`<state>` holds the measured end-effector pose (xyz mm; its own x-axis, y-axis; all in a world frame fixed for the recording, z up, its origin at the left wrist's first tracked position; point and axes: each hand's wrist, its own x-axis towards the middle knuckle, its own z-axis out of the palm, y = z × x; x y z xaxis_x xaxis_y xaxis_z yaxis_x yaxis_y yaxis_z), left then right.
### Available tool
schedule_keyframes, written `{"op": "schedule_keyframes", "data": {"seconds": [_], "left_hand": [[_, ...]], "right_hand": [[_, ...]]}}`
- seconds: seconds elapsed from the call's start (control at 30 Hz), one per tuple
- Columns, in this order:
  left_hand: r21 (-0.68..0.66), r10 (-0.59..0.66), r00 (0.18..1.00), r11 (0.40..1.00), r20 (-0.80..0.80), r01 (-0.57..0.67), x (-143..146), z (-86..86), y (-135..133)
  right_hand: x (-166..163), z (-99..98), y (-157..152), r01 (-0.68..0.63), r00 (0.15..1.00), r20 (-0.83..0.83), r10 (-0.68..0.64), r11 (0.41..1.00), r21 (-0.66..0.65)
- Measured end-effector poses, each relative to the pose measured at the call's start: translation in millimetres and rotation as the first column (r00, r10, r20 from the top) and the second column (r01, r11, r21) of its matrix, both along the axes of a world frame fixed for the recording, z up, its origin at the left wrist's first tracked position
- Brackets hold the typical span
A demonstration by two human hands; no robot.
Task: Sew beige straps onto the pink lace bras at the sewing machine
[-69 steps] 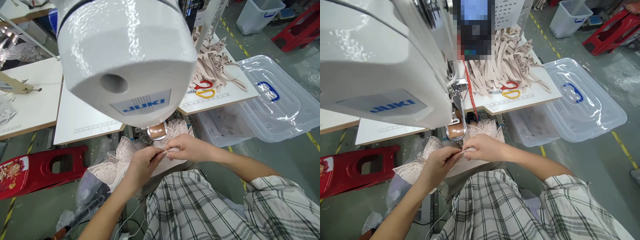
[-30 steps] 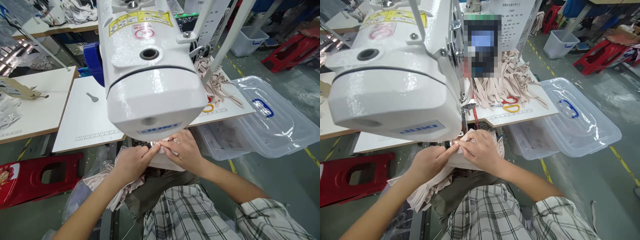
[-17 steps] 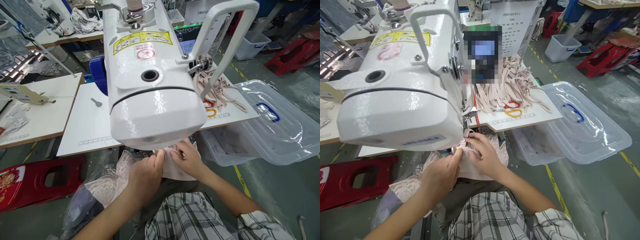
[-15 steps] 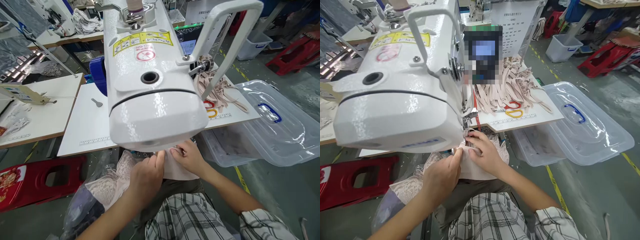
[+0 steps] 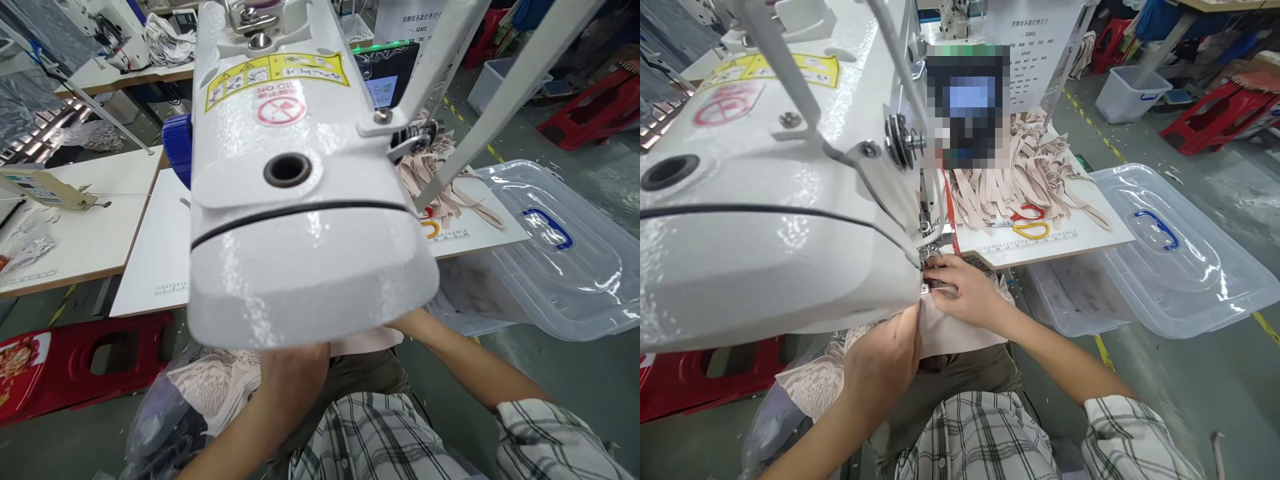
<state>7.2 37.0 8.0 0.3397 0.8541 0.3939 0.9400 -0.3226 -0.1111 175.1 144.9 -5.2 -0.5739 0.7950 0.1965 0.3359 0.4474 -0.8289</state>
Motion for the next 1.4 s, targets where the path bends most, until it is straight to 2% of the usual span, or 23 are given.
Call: {"op": "schedule_keyframes", "data": {"seconds": [0.2, 0.33, 0.47, 0.6, 0.77, 0.9, 0.97, 1.07, 1.17, 1.23, 1.27, 1.33, 1.4], "left_hand": [[0.016, -0.001, 0.999, 1.0, -0.046, 0.002, 3.3, -0.8, -2.8], [0.049, -0.009, 1.0, 0.999, -0.019, 0.01, 8.7, 3.9, -1.4], [0.026, -0.01, 1.0, 1.0, 0.009, 0.01, 6.2, 7.0, -1.2], [0.013, 0.003, 0.999, 1.0, 0.037, -0.003, 0.2, 6.4, -2.1], [0.001, -0.038, 0.995, 0.999, 0.091, 0.038, -0.1, 4.8, -0.4], [-0.026, -0.007, 0.99, 1.0, 0.14, 0.011, -6.1, 0.3, -3.6], [-0.05, 0.022, 0.974, 0.999, 0.224, -0.011, -9.6, -2.3, -7.5], [-0.143, 0.132, 0.881, 0.987, 0.454, -0.073, -13.3, -5.4, -13.3], [-0.314, 0.291, 0.674, 0.945, 0.68, -0.091, -17.6, -6.1, -14.3], [-0.436, 0.366, 0.554, 0.9, 0.748, -0.007, -21.6, -5.0, -12.4], [-0.488, 0.392, 0.521, 0.871, 0.758, 0.054, -23.5, -4.1, -11.3], [-0.569, 0.418, 0.497, 0.797, 0.76, 0.2, -25.9, -2.5, -10.4], [-0.61, 0.434, 0.456, 0.697, 0.777, 0.377, -26.3, -2.0, -12.8]], "right_hand": [[4.3, 3.9, -0.1, -0.025, 1.0, -0.009, 0.025, 1.0, -0.018], [8.8, 2.9, -1.0, -0.004, 0.998, -0.068, 0.0, 0.999, -0.052], [6.8, 0.4, -3.5, 0.003, 0.992, -0.126, -0.016, 0.995, -0.104], [3.3, -2.3, -4.5, -0.003, 0.991, -0.134, -0.008, 0.996, -0.084], [8.7, -4.0, -2.4, 0.006, 0.991, -0.129, -0.014, 0.998, -0.06], [6.1, -1.7, -5.2, -0.001, 0.989, -0.144, -0.013, 0.995, -0.101], [4.6, -3.0, -7.4, -0.001, 0.988, -0.155, -0.015, 0.995, -0.104], [7.6, -9.7, -9.3, 0.022, 0.986, -0.161, -0.04, 0.993, -0.115], [15.0, -16.6, -11.1, 0.088, 0.984, -0.142, -0.103, 0.99, -0.11], [20.1, -17.7, -16.4, 0.094, 0.991, -0.09, -0.104, 0.99, -0.106], [22.3, -16.9, -21.7, 0.081, 0.995, -0.056, -0.088, 0.99, -0.116], [25.7, -13.2, -38.3, 0.004, 1.0, -0.011, -0.006, 0.987, -0.161], [26.5, -7.7, -61.4, -0.109, 0.994, -0.043, 0.102, 0.966, -0.236]]}}
